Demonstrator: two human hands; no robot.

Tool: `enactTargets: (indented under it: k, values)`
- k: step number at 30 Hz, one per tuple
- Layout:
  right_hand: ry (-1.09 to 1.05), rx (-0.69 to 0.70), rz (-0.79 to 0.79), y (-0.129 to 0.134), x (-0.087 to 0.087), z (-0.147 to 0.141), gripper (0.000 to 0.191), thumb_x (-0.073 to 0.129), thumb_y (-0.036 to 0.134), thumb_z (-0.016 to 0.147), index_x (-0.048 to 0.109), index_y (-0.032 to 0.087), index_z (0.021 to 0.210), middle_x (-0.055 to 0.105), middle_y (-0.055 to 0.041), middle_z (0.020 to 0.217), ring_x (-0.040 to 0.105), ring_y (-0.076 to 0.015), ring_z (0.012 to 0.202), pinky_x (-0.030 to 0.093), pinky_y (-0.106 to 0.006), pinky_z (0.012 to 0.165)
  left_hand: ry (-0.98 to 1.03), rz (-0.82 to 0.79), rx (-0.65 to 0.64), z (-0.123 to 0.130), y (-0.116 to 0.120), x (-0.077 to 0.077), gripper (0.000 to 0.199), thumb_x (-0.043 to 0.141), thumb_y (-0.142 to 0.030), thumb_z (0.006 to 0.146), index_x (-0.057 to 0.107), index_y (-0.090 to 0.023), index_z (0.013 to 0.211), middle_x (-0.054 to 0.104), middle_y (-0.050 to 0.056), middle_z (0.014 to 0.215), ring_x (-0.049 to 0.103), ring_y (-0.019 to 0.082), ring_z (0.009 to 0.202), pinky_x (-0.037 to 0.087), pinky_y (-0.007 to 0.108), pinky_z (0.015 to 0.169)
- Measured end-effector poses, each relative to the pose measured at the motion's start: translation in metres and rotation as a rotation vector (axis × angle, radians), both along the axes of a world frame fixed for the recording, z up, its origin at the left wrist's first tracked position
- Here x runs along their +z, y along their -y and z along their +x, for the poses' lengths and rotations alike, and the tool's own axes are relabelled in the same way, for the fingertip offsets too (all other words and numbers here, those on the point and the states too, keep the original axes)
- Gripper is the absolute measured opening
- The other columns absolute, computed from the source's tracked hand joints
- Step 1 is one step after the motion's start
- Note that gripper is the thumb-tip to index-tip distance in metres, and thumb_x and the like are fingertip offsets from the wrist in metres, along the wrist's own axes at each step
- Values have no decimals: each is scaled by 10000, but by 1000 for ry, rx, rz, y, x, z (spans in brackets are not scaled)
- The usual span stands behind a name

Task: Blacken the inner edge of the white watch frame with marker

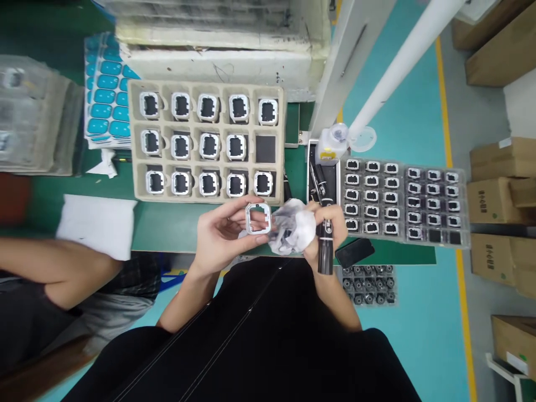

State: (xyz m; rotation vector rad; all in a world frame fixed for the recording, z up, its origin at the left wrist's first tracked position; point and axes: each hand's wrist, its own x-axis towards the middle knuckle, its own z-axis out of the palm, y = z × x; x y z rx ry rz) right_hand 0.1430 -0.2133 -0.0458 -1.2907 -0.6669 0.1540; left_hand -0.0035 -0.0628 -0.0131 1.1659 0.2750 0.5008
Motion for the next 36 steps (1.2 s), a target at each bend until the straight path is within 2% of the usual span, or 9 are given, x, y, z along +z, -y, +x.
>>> enactTargets:
  k: [4, 9, 14, 17, 20, 24, 28, 33, 36]
  values:
    - [485, -32, -222, 20, -15, 3, 237, 859, 82, 979, 706, 228, 1086, 777, -26, 1007, 772, -255, 906, 580, -405, 841, 15, 10, 23, -4, -4, 1, 684, 1034, -13, 883, 828, -237, 1495, 922, 26, 1168, 920, 176, 1058, 758, 233, 998]
    - [937, -130, -610, 32, -17, -6, 222, 824, 147, 1103, 687, 196, 1270, 876, -112, 1262, 693, -347, 1062, 550, -505, 938, 5, 184, 103, -8, -13, -2, 618, 1041, -121, 936, 809, -186, 1504, 912, 57, 1121, 910, 198, 1001, 755, 255, 919]
    - [856, -149, -564, 35, -25, -16, 286, 808, 98, 1102, 678, 156, 1350, 864, -158, 1252, 807, -354, 1042, 651, -532, 986, -139, 925, 390, 0, -49, -3, 551, 997, -366, 1052, 784, -198, 1531, 792, -4, 952, 658, 116, 729, 591, 270, 729]
    - [819, -165, -591, 31, -26, -22, 277, 778, 72, 1102, 685, 166, 1346, 862, -148, 1258, 823, -364, 1071, 701, -517, 967, -173, 1321, 425, 19, -78, 0, 528, 848, -547, 1165, 784, -189, 1548, 770, 67, 1071, 691, 201, 943, 598, 357, 882]
    - [805, -156, -560, 24, -26, -30, 261, 755, 44, 1098, 690, 160, 1323, 857, -154, 1293, 827, -367, 1084, 717, -524, 967, -288, 1520, 337, 47, -94, 6, 614, 698, -670, 1209, 783, -219, 1617, 728, 148, 1246, 678, 293, 1136, 607, 440, 997]
    - [770, -97, -479, 16, -26, -37, 343, 740, -5, 1057, 711, 128, 1371, 833, -205, 1404, 833, -390, 1234, 734, -551, 1062, -546, 1620, 119, 81, -96, 16, 630, 719, -603, 1193, 757, -222, 1693, 668, 229, 1412, 634, 422, 1359, 594, 575, 1180]
    - [783, -213, -367, 21, -34, -30, 595, 756, -3, 973, 739, 104, 1558, 855, -212, 1370, 861, -402, 1213, 739, -568, 1024, -634, 1549, 40, 96, -94, 15, 611, 741, -512, 1188, 767, -166, 1691, 643, 284, 1452, 605, 510, 1427, 514, 719, 1283]
    - [771, -383, -399, 38, -47, -19, 764, 886, 146, 858, 765, 322, 1592, 884, -130, 1273, 865, -503, 912, 677, -802, 861, -640, 1532, 101, 94, -100, 20, 561, 732, -390, 1199, 749, -129, 1696, 628, 276, 1577, 575, 471, 1481, 491, 659, 1339]
    - [551, -425, -358, 27, -43, -17, 638, 959, 304, 746, 866, 495, 1348, 883, -123, 1111, 825, -576, 860, 588, -947, 913, -710, 1554, 145, 91, -123, 31, 523, 625, -410, 1262, 749, -141, 1692, 628, 241, 1619, 578, 408, 1509, 478, 559, 1370]
